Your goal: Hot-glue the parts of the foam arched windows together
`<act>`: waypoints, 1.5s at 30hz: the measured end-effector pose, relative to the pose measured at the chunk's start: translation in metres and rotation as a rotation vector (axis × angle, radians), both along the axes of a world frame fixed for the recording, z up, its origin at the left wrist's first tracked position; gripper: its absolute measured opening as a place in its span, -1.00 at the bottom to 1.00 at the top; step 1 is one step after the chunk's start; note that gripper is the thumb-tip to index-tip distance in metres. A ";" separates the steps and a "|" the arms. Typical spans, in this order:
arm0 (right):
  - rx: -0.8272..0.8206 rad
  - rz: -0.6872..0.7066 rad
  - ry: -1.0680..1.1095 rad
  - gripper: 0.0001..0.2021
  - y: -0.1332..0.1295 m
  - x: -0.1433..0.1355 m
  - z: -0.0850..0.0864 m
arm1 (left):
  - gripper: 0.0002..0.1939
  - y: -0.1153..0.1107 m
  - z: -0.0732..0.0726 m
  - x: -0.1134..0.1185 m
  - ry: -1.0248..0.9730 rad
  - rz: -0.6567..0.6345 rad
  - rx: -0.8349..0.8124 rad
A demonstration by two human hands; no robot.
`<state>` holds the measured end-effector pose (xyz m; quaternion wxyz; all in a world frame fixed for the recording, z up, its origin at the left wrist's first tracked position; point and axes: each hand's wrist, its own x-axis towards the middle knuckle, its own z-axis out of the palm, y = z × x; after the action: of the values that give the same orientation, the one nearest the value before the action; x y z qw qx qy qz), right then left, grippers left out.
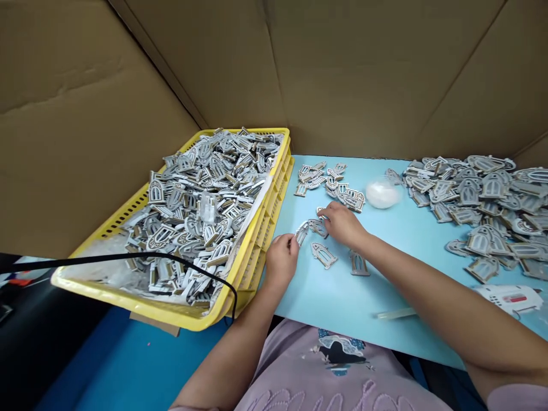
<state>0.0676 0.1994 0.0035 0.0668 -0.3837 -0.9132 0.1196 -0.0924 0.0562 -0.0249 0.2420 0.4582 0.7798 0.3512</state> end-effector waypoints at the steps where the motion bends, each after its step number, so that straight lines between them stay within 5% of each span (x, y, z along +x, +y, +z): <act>1: -0.002 0.009 -0.024 -0.70 -0.001 -0.003 0.000 | -0.69 -0.006 -0.002 -0.003 -0.082 0.029 0.003; 6: 0.008 -0.013 -0.175 -0.68 -0.011 -0.021 -0.005 | -0.49 -0.032 -0.007 0.001 -0.469 0.054 0.024; 10: 0.044 -0.045 -0.242 -0.67 -0.018 -0.030 -0.008 | -0.51 -0.048 -0.003 0.012 -0.590 -0.075 -0.001; 18: 0.008 0.106 -0.284 -0.70 -0.032 -0.015 -0.002 | -0.91 -0.036 0.011 0.021 -0.306 -0.423 0.034; 26: -0.018 -0.142 -0.384 -0.68 -0.036 0.054 -0.005 | -0.80 -0.023 0.022 0.039 -0.120 -0.735 0.011; 28: -0.040 -0.172 -0.395 -0.69 -0.038 0.070 -0.008 | -0.84 -0.018 0.025 0.042 -0.107 -0.711 0.002; 33: -0.010 -0.212 -0.333 -0.71 -0.020 0.085 -0.001 | -0.77 0.017 0.018 0.040 -0.064 -0.419 -0.068; 38: 0.069 -0.039 -0.139 -0.71 0.016 0.055 0.010 | -0.68 0.046 0.007 0.038 -0.009 -0.326 -0.191; 41: 0.043 0.148 -0.082 -0.67 0.025 0.031 0.005 | -0.62 0.049 0.006 0.041 0.073 -0.316 -0.230; 45: -0.001 0.213 -0.054 -0.71 0.026 0.016 -0.009 | -0.59 0.049 0.006 0.046 0.200 -0.329 -0.265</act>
<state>0.0834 0.2251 -0.0056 0.0289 -0.2875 -0.9503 0.1160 -0.0467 0.1057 -0.0191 0.2753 0.5758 0.7542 0.1546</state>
